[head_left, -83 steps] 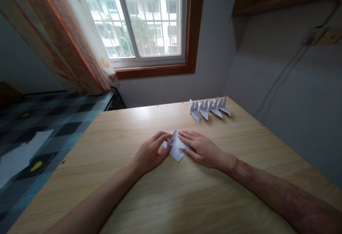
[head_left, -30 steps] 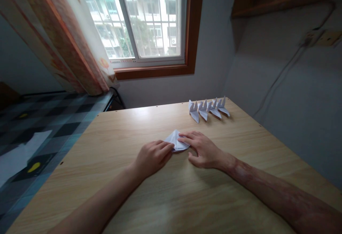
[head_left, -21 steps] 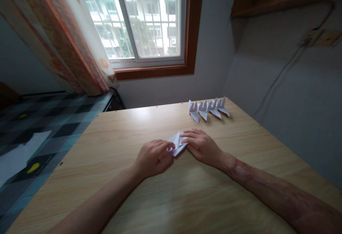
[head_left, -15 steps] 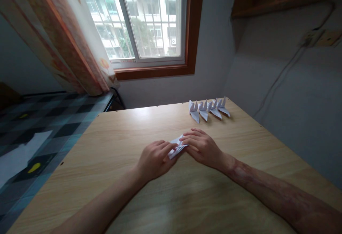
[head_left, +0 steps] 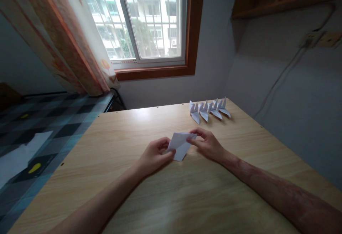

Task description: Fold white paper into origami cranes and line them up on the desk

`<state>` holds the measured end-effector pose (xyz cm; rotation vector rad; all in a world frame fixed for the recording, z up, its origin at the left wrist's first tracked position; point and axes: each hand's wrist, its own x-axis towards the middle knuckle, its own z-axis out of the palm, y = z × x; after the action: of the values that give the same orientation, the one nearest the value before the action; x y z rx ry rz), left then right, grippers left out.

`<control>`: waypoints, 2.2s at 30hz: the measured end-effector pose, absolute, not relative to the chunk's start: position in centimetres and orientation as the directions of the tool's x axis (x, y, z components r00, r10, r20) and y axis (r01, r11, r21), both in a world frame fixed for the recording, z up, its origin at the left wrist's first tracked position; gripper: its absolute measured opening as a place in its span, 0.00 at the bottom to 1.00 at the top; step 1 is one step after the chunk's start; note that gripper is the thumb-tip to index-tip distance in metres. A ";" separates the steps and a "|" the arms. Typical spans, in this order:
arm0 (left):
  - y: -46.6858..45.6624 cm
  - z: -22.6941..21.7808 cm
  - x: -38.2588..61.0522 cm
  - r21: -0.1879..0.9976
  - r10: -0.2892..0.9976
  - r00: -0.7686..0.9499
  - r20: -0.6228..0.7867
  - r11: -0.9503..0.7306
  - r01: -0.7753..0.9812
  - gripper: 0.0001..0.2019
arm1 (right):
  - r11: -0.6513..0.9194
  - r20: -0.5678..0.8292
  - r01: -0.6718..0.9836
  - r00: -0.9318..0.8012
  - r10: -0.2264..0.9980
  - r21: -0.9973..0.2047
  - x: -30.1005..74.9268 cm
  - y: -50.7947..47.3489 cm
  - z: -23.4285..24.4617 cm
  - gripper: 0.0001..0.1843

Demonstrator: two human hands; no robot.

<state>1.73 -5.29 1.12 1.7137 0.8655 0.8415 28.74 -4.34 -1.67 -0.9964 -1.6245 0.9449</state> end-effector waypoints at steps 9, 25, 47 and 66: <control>-5.4 1.2 2.0 0.981 0.833 0.552 0.039 -0.138 0.139 0.20 | 0.200 0.211 -0.073 -0.216 0.953 -0.977 28.7 -4.2 -2.2 0.18; -5.4 3.0 2.2 0.889 0.770 0.611 0.184 -0.395 0.231 0.21 | 0.176 0.181 -0.050 -0.405 0.896 -0.983 28.6 -4.6 -1.3 0.24; -5.1 0.9 1.7 0.313 0.578 0.764 0.286 -0.810 0.496 0.21 | 0.502 0.425 0.563 -0.273 0.863 -0.657 29.0 -4.0 -2.3 0.28; -5.0 0.2 1.3 0.241 0.706 0.633 0.316 -0.705 0.667 0.26 | 0.797 0.524 0.402 -0.603 0.601 -0.451 28.4 -5.6 -0.5 0.10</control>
<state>1.25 -5.02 0.17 2.7466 1.1581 0.5988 28.36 -5.59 -0.52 -0.7379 -2.2963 0.3764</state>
